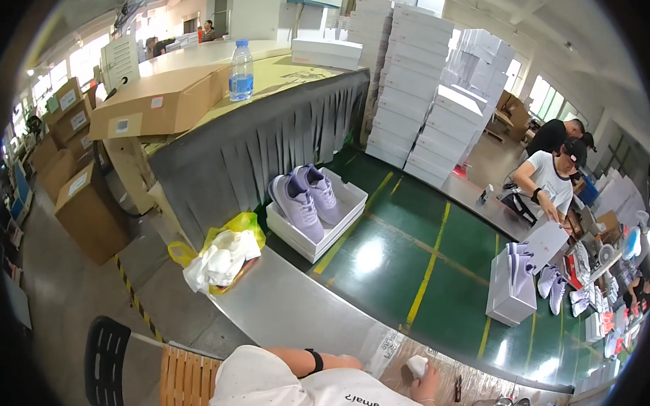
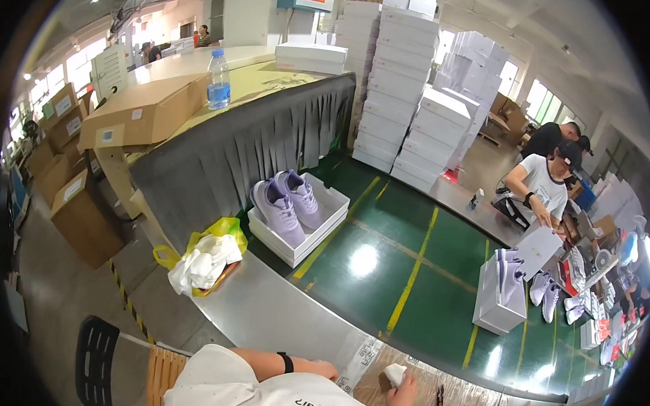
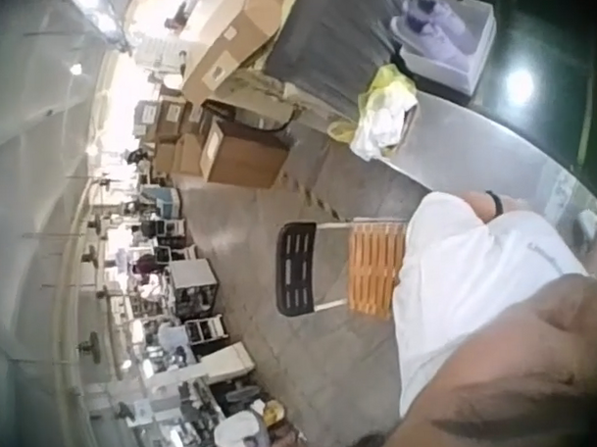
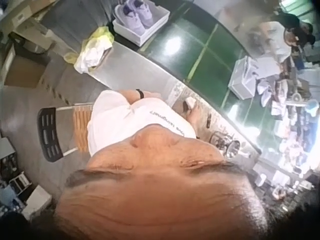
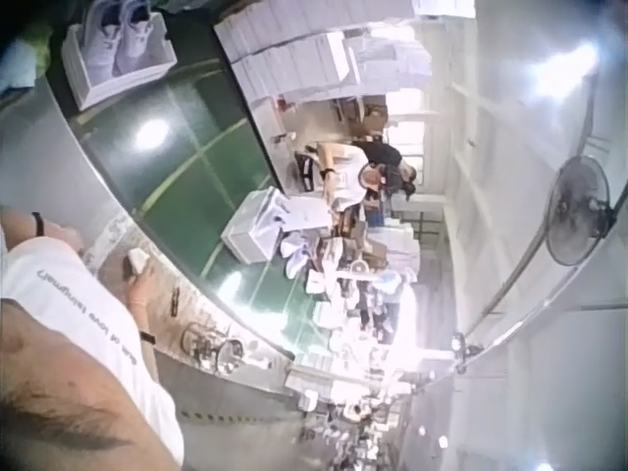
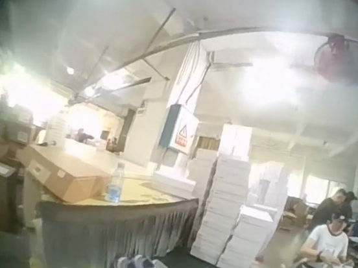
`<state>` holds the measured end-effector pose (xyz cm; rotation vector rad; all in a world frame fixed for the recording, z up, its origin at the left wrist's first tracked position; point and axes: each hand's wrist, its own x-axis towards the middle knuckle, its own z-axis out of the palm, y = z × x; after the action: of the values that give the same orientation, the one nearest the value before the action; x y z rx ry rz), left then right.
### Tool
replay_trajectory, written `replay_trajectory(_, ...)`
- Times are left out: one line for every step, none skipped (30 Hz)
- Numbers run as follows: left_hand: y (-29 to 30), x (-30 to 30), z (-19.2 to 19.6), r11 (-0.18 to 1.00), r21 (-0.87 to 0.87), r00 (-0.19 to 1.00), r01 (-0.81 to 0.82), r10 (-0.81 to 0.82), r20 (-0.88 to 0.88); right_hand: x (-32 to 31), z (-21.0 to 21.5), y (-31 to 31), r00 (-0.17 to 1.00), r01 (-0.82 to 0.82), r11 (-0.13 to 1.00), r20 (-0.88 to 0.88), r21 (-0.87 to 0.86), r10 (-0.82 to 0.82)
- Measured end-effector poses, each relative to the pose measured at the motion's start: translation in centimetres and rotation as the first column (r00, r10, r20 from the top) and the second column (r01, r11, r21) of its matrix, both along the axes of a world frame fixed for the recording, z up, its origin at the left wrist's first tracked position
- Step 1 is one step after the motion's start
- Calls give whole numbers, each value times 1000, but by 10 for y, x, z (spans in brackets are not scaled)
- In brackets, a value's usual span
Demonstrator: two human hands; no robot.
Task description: The worker uses a white cloth and solvent to wipe the soles of newly manufactured sneakers before packing them into boxes.
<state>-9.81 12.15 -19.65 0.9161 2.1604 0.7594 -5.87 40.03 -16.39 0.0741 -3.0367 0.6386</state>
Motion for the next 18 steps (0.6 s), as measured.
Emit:
replay_trajectory(0,0,0,1000,-13,1000,-18,18,2,0,3,-1,998,59,998,-25,-21,-59)
replay_trajectory(3,1,1,999,-23,999,-32,32,9,2,4,0,998,55,998,-9,-19,-55)
replay_trajectory(-1,2,1,995,34,995,-97,97,1,1,2,-2,998,40,999,44,0,-40)
replay_trajectory(-4,6,3,983,93,987,-160,160,7,6,1,-1,994,28,999,107,23,-30)
replay_trajectory(-4,9,-4,969,83,972,-232,228,49,6,2,-4,998,-3,999,65,32,1)
replay_trajectory(0,11,-13,956,72,957,-283,277,87,10,-2,-3,1000,-7,999,-5,37,7)
replay_trajectory(4,13,-16,946,87,950,-313,309,52,10,-3,-2,1000,2,999,-22,45,-1)
replay_trajectory(2,16,-17,928,100,933,-358,359,14,8,1,-6,1000,-1,1000,-25,29,2)
replay_trajectory(1,19,-11,925,94,930,-368,365,40,6,5,-8,1000,-12,1000,-28,29,13)
replay_trajectory(0,20,-3,910,123,917,-395,399,-11,4,8,-8,999,-23,999,-40,28,24)
replay_trajectory(0,22,2,894,153,899,-420,433,-65,4,6,-6,999,-31,999,-27,30,32)
replay_trajectory(1,25,1,891,150,896,-429,440,-55,5,4,-5,999,-39,999,-30,33,40)
replay_trajectory(3,29,0,883,135,887,-449,459,-52,7,2,-3,998,-46,998,-35,35,47)
replay_trajectory(4,32,0,876,121,878,-468,476,-52,9,0,-1,998,-50,998,-29,34,51)
replay_trajectory(5,34,1,875,119,878,-469,477,-51,10,-1,0,998,-50,998,-43,32,52)
replay_trajectory(6,34,3,873,128,875,-471,480,-55,12,-1,2,997,-46,999,-60,29,48)
replay_trajectory(8,33,5,873,139,876,-467,478,-61,13,0,3,997,-36,999,-65,28,37)
replay_trajectory(9,31,1,888,141,891,-437,449,-66,16,5,3,999,-13,999,-41,39,15)
